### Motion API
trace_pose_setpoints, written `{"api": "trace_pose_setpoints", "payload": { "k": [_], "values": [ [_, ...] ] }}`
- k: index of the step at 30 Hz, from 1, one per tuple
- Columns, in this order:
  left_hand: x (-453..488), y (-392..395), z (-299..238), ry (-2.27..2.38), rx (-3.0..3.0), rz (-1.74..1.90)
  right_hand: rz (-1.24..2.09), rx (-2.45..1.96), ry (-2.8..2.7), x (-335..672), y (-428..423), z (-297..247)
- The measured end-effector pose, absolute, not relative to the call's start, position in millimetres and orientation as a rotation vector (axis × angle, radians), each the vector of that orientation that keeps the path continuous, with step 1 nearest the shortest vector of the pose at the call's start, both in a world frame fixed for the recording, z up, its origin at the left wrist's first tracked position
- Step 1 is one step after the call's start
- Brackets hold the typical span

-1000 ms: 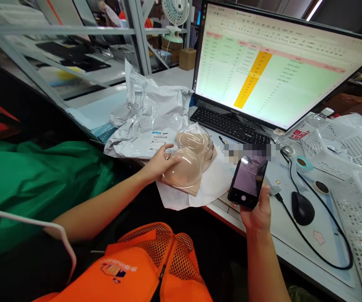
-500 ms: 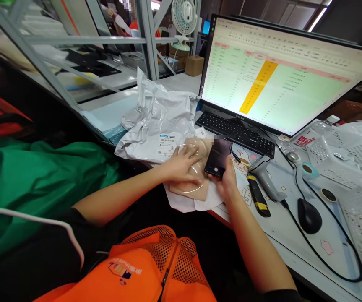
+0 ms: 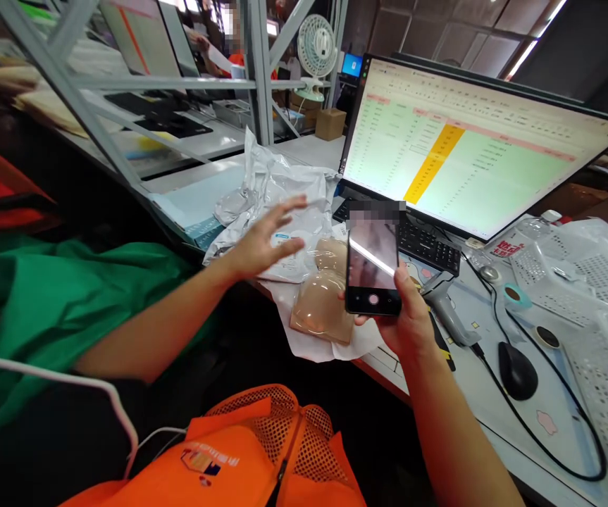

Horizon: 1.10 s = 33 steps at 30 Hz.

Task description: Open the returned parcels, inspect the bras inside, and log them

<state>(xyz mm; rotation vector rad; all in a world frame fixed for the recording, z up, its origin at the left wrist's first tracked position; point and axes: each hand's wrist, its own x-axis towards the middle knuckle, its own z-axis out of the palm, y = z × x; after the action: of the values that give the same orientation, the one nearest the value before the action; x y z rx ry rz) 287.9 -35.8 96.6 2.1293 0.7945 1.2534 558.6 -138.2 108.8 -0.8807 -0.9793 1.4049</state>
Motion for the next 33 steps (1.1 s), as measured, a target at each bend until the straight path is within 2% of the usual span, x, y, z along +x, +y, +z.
{"api": "trace_pose_setpoints", "payload": {
  "k": [7,13,19,33],
  "values": [
    [299,-38,223,0.439,2.068,1.463,1.536,-0.681,-1.142,493,-182,182],
    [314,-46,290,0.329,2.033,1.351,1.498,-0.528,-1.27,471,-206,230],
    [316,-41,305,0.286,2.048,1.379,1.456,-0.499,-1.229,461,-209,245],
    [321,-23,282,0.326,1.965,1.343,1.489,-0.482,-1.153,462,-190,227]
  ]
}}
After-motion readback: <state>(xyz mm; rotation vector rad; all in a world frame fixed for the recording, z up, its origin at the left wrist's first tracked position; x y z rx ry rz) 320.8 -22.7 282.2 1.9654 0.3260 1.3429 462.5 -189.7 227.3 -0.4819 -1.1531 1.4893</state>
